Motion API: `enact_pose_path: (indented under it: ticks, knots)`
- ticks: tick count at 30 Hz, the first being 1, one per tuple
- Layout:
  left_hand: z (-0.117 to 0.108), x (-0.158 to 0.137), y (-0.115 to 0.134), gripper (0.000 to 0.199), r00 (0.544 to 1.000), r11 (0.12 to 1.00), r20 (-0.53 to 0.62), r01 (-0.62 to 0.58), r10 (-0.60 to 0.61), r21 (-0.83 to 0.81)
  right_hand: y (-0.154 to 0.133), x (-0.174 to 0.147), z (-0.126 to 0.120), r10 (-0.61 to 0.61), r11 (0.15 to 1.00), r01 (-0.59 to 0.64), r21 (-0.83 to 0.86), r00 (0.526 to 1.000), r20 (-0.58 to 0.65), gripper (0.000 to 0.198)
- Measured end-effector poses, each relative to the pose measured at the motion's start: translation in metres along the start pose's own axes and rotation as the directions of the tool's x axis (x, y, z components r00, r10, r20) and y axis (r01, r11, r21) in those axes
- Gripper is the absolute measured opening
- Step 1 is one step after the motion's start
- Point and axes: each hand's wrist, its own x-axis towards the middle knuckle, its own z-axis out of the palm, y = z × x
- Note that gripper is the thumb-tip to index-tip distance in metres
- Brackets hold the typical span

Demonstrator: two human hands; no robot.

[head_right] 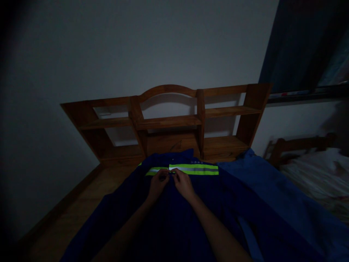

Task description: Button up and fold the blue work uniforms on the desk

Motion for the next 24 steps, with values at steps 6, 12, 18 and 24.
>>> enact_pose_path:
  ticks: [6,12,18,24]
  knots:
    - [0.0002,0.0000,0.0019,0.019,1.000,1.000,-0.009,-0.002,0.003,0.007,-0.0011,0.0004,0.0001,0.032,0.999,-0.032,-0.010,0.999,0.012,0.027]
    - [-0.0015,-0.0001,0.0003,0.019,1.000,1.000,0.008,-0.019,0.019,0.005,-0.0014,0.0009,-0.0002,0.074,0.997,-0.074,0.003,0.997,0.013,0.019]
    - [-0.0005,-0.0004,-0.0010,0.018,1.000,0.999,0.005,-0.007,0.007,-0.035,0.0005,0.0018,0.0002,0.036,0.999,-0.036,0.010,0.999,0.005,0.019]
    - [0.0002,-0.0005,0.0000,0.018,1.000,1.000,0.012,-0.016,0.016,-0.024,0.0061,0.0002,0.0034,0.063,0.997,-0.063,-0.033,0.998,-0.008,0.017]
